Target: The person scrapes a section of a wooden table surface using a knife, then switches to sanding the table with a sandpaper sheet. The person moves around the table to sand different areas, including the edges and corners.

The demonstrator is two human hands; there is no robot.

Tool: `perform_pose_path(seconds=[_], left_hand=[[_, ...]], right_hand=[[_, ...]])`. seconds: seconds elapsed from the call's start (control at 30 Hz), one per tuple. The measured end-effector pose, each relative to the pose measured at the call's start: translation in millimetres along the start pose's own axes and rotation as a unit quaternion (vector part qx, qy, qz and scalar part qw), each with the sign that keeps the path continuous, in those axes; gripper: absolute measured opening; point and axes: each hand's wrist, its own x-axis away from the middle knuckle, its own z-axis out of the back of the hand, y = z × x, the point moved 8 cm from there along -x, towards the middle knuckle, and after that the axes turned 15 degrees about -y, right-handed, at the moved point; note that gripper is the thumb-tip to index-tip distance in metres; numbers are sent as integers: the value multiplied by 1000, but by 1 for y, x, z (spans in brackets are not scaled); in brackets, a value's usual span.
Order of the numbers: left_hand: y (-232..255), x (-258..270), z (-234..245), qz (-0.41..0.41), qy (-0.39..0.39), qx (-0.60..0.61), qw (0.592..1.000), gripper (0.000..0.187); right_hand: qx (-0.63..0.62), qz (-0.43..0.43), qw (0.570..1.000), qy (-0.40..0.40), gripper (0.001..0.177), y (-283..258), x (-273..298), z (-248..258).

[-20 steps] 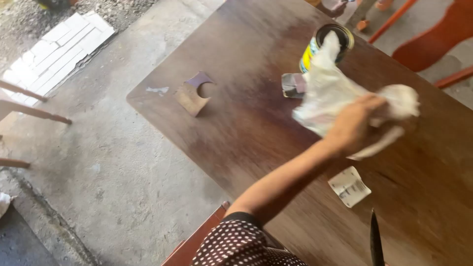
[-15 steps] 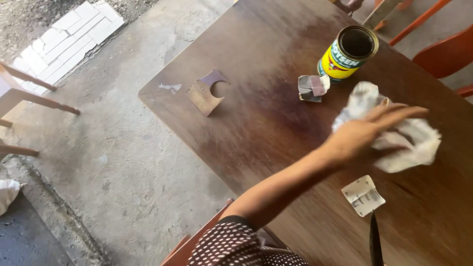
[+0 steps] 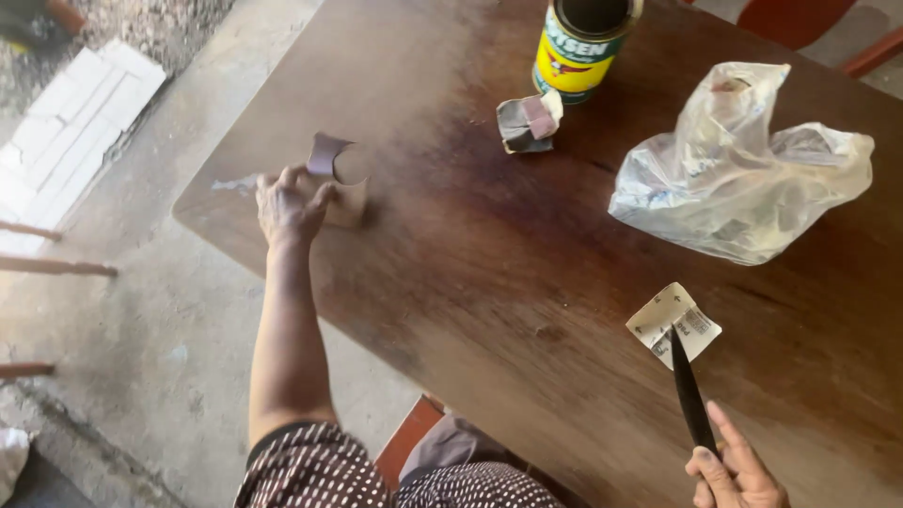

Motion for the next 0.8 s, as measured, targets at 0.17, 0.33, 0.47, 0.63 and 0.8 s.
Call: perform_pose_path(seconds=[0.17, 0.33, 0.47, 0.63, 0.8], left_hand=[[55, 74, -26, -67, -3, 6, 998, 60], [127, 169, -66, -172, -24, -63, 983, 54], [128, 234, -98, -229, -94, -41, 968, 53], [105, 280, -82, -387, -77, 83, 915, 58], [95, 301, -64, -577, -9, 42, 815, 60]], right_hand=[[72, -47, 996, 3, 61, -25, -27, 5], [145, -95, 985, -22, 53, -66, -30, -22], [244, 46, 968, -25, 49, -93, -2, -63], [301, 69, 951, -20, 49, -126, 43, -117], [325, -3, 945, 16, 51, -122, 63, -139]])
